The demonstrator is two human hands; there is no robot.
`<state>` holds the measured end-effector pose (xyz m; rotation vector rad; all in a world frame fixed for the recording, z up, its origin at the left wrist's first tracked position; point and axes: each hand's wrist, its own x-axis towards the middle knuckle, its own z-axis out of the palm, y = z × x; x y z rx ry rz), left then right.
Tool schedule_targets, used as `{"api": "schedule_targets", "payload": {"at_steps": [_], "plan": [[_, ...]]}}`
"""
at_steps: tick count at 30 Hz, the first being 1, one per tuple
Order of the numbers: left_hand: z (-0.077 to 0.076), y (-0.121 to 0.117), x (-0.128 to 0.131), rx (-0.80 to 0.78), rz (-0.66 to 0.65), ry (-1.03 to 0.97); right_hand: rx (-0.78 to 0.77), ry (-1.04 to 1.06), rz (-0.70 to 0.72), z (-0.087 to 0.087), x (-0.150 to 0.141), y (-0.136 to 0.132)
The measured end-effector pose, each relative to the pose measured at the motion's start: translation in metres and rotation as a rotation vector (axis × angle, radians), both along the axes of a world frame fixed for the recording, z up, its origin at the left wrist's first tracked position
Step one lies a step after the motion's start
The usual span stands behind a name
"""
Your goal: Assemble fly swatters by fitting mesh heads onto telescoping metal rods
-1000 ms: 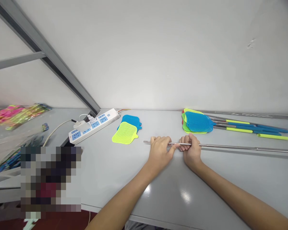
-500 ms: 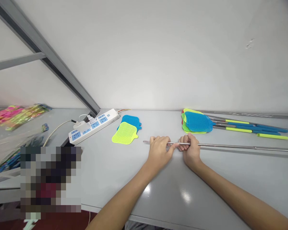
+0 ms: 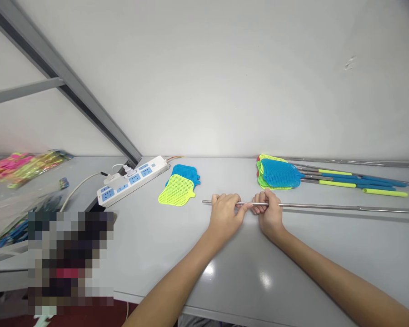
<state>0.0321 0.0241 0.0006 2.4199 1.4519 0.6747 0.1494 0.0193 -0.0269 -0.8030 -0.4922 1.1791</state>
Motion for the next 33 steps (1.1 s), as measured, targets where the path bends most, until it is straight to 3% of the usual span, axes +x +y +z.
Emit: {"api": "schedule_targets", "payload": {"at_steps": [33], "plan": [[0.0034, 0.0026, -0.0012, -0.052, -0.006, 0.037, -0.015, -0.020, 0.005, -0.0040, -0.0016, 0.0046]]}}
